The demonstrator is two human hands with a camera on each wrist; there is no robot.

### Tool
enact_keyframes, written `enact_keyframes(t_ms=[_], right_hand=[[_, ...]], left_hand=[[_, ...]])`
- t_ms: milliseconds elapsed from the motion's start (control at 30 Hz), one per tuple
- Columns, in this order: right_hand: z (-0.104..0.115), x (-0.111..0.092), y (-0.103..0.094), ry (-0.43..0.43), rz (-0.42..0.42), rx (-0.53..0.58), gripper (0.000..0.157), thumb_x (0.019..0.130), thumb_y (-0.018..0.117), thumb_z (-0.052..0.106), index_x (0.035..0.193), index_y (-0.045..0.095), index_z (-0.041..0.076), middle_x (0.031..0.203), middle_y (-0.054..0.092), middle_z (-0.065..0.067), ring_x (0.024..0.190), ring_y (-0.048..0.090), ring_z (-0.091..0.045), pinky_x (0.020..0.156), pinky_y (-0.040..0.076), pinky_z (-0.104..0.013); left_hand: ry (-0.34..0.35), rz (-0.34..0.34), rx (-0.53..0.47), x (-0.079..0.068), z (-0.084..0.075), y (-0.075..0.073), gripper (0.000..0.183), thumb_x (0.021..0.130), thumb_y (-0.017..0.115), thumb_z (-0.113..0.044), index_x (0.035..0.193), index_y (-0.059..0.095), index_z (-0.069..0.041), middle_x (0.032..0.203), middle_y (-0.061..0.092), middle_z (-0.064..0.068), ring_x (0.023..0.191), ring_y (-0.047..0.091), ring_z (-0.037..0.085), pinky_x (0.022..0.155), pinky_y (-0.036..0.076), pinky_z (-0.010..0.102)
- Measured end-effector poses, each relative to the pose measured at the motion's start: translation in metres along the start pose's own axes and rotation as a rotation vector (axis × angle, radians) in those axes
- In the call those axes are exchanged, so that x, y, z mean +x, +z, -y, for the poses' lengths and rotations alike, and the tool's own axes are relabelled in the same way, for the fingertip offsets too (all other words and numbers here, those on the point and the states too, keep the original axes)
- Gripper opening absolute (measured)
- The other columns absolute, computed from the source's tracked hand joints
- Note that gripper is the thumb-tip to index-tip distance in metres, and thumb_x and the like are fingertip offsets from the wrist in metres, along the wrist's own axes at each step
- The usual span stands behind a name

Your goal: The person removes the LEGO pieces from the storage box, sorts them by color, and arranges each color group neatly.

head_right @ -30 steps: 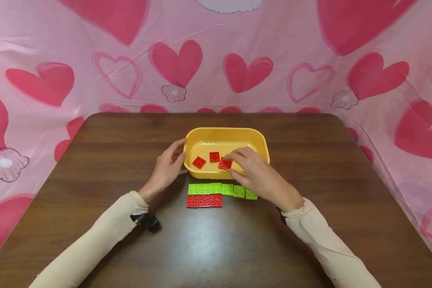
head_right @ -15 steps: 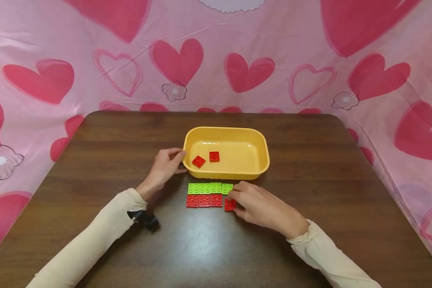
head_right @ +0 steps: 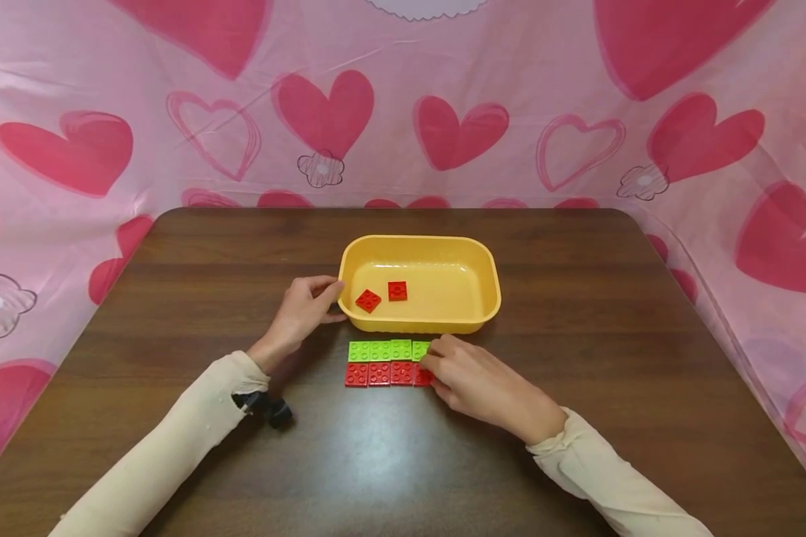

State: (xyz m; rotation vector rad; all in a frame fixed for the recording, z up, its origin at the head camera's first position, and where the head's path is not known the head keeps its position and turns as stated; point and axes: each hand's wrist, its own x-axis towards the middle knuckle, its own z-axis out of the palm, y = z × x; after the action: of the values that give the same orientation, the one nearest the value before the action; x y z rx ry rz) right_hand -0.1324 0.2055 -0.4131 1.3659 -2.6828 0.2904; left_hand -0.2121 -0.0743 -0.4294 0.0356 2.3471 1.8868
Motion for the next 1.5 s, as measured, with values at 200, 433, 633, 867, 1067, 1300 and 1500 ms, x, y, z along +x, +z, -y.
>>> enact_keyframes(t_ms=[200, 433, 633, 867, 1067, 1300, 1500], right_hand=[[0.001, 0.001, 0.003, -0.005, -0.017, 0.0, 0.022, 0.082, 0.081, 0.008, 0.102, 0.072, 0.007, 0.097, 0.065, -0.002, 0.089, 0.059, -0.015, 0.077, 0.059, -0.031], [-0.001, 0.001, 0.007, -0.015, -0.052, -0.001, 0.021, 0.082, 0.081, 0.007, 0.101, 0.072, 0.007, 0.096, 0.065, -0.002, 0.087, 0.06, -0.014, 0.075, 0.059, -0.03], [-0.001, 0.001, 0.005, -0.007, -0.066, 0.004, 0.022, 0.081, 0.082, 0.008, 0.101, 0.073, 0.007, 0.098, 0.064, -0.002, 0.088, 0.06, -0.014, 0.077, 0.059, -0.029], [-0.002, 0.001, -0.001, 0.004, -0.118, 0.025, 0.024, 0.077, 0.085, 0.007, 0.099, 0.073, 0.006, 0.096, 0.065, -0.002, 0.088, 0.061, -0.014, 0.077, 0.06, -0.031], [-0.006, 0.001, -0.005, 0.046, -0.142, 0.033, 0.026, 0.075, 0.086, 0.004, 0.098, 0.073, 0.006, 0.095, 0.066, -0.001, 0.086, 0.062, -0.013, 0.076, 0.061, -0.031], [-0.015, 0.005, -0.003, 0.082, -0.231, 0.07, 0.028, 0.078, 0.085, 0.007, 0.104, 0.072, 0.007, 0.098, 0.066, 0.001, 0.088, 0.058, -0.012, 0.077, 0.061, -0.031], [-0.025, 0.01, 0.001, 0.113, -0.331, 0.087, 0.021, 0.08, 0.081, 0.004, 0.1, 0.073, 0.005, 0.092, 0.066, -0.001, 0.081, 0.058, -0.012, 0.068, 0.06, -0.031]], left_hand=[[0.005, 0.002, 0.001, 0.0, 0.001, 0.0, 0.038, 0.102, 0.058, -0.016, 0.132, 0.058, 0.007, 0.125, 0.062, 0.022, 0.109, 0.066, 0.032, 0.076, 0.062, 0.035], [0.01, 0.007, -0.007, 0.001, 0.001, 0.0, 0.037, 0.102, 0.057, -0.017, 0.132, 0.059, 0.006, 0.125, 0.063, 0.022, 0.108, 0.067, 0.031, 0.075, 0.062, 0.035], [0.006, 0.013, -0.01, 0.002, 0.001, -0.001, 0.038, 0.102, 0.058, -0.017, 0.132, 0.059, 0.006, 0.124, 0.063, 0.022, 0.108, 0.067, 0.032, 0.075, 0.062, 0.036], [0.002, 0.01, -0.006, 0.001, 0.003, -0.001, 0.039, 0.102, 0.058, -0.019, 0.132, 0.059, 0.005, 0.124, 0.063, 0.021, 0.107, 0.068, 0.03, 0.074, 0.062, 0.035], [0.008, 0.009, -0.013, 0.001, 0.003, 0.0, 0.038, 0.102, 0.058, -0.018, 0.131, 0.059, 0.005, 0.123, 0.064, 0.02, 0.105, 0.069, 0.03, 0.073, 0.062, 0.034], [0.017, -0.004, -0.019, -0.001, 0.004, 0.001, 0.037, 0.102, 0.058, -0.018, 0.131, 0.059, 0.005, 0.121, 0.064, 0.02, 0.102, 0.069, 0.03, 0.071, 0.063, 0.035], [0.02, -0.019, -0.034, -0.002, 0.004, 0.005, 0.037, 0.101, 0.059, -0.017, 0.13, 0.06, 0.006, 0.119, 0.065, 0.022, 0.1, 0.069, 0.031, 0.069, 0.063, 0.036]])
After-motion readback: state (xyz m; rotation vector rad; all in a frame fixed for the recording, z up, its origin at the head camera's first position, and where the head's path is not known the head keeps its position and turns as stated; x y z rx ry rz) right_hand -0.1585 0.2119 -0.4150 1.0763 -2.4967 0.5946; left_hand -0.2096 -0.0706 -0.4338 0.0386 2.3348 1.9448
